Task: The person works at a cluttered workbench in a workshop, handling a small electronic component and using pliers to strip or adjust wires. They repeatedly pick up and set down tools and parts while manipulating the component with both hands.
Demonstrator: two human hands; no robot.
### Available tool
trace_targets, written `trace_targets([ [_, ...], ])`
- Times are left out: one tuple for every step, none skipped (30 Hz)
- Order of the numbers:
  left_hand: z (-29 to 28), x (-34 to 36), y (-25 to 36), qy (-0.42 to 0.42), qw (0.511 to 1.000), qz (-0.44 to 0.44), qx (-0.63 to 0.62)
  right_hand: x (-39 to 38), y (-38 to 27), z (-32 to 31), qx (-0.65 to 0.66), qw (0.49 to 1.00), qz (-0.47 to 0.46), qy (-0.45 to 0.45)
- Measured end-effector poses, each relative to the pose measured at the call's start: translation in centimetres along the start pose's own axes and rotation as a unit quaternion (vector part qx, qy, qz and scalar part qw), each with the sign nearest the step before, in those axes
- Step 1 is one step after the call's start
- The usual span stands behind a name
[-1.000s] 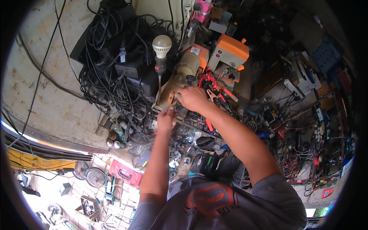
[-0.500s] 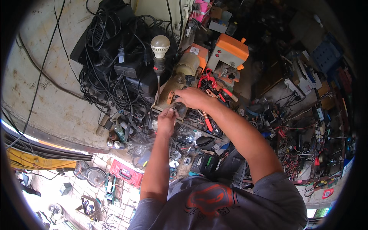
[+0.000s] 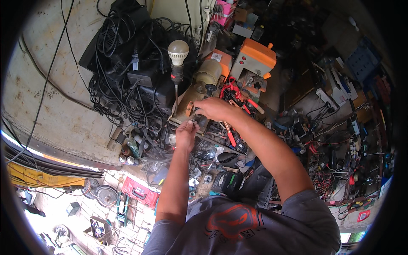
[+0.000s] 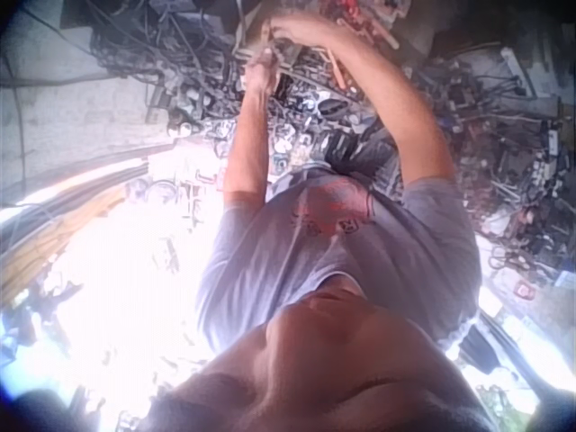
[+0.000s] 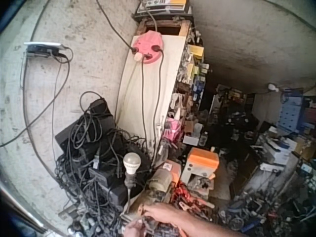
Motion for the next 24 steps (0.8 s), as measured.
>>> trace_targets([
  [0.0,0.0,0.0,0.003,1.000,-0.003,0.003,0.0,-0.1,0.0,0.000,1.000,-0.003,0.000],
  [0.0,0.0,0.0,0.001,1.000,-0.001,0.002,0.0,-0.1,0.0,0.001,1.000,0.001,-0.003],
  [0.0,0.0,0.0,0.001,1.000,-0.002,0.002,0.0,-0.1,0.0,0.000,1.000,0.004,-0.008],
  [0.1,0.0,0.0,0.001,1.000,-0.003,0.002,0.0,-0.2,0.0,-0.005,1.000,0.007,-0.008],
  [0.1,0.1,0.0,0.003,1.000,-0.002,0.003,0.0,-0.3,0.0,-0.001,1.000,0.007,-0.011],
  [0.1,0.1,0.0,0.004,1.000,-0.001,0.003,0.0,-0.3,-0.1,-0.002,1.000,0.007,-0.010],
  [0.1,0.2,0.0,0.008,1.000,-0.003,0.005,0.0,-0.3,-0.1,-0.008,1.000,0.010,-0.012],
  [0.1,0.2,0.1,0.006,1.000,0.000,0.004,0.1,-0.4,-0.1,-0.004,1.000,0.005,-0.010],
  [0.2,0.2,0.1,0.005,1.000,0.000,0.004,0.1,-0.3,-0.2,-0.005,1.000,0.005,-0.011],
  [0.2,0.2,0.1,0.005,1.000,0.000,0.005,0.0,-0.3,-0.1,-0.007,1.000,0.002,-0.013],
  [0.2,0.2,0.1,0.005,1.000,0.001,0.005,0.0,-0.2,-0.2,-0.006,1.000,0.005,-0.009],
  [0.2,0.2,0.1,0.004,1.000,0.002,0.005,0.0,-0.2,-0.1,-0.006,1.000,0.005,-0.007],
  [0.2,0.2,0.2,0.003,1.000,0.003,0.005,0.0,-0.3,-0.1,-0.005,1.000,0.000,0.001],
  [0.2,0.2,0.2,0.003,1.000,0.005,0.006,-0.1,-0.1,0.1,-0.014,1.000,0.023,0.001],
  [0.2,0.2,0.2,0.002,1.000,0.006,0.008,-0.1,-0.1,0.3,-0.022,0.999,0.040,0.008],
  [0.2,0.2,0.2,0.002,1.000,0.008,0.009,-0.2,-0.2,0.5,-0.039,0.997,0.060,0.016],
  [0.1,0.2,0.1,0.005,1.000,0.010,0.016,-0.2,-0.3,0.6,-0.049,0.994,0.085,0.046],
  [0.1,0.2,0.1,0.008,1.000,0.013,0.022,-0.3,-0.5,0.6,-0.069,0.988,0.113,0.079],
  [0.0,0.3,0.1,0.011,0.999,0.016,0.029,-0.4,-0.6,0.9,-0.100,0.979,0.154,0.090],
  [0.0,0.3,0.1,0.009,0.999,0.019,0.031,-0.5,-1.0,1.0,-0.090,0.974,0.176,0.113],
  [0.1,0.4,0.1,0.008,0.999,0.022,0.033,-0.7,-1.1,1.2,-0.093,0.966,0.211,0.115],
  [0.1,0.4,0.1,0.005,0.999,0.024,0.038,-0.9,-1.1,1.3,-0.095,0.958,0.245,0.118],
  [0.1,0.4,0.3,0.001,0.998,0.030,0.048,-1.0,-1.2,1.2,-0.090,0.954,0.255,0.130],
  [0.2,0.4,0.4,-0.003,0.998,0.035,0.061,-1.0,-1.2,1.1,-0.085,0.956,0.253,0.120],
])
Point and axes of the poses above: each hand's wrist, its own x-axis towards the middle knuckle, its own z-axis out of the palm, y = z × x, the point moved 6 cm from there along x, towards the middle knuckle, and after that the axes turned 14 degrees about y, right-handed, at the moved point
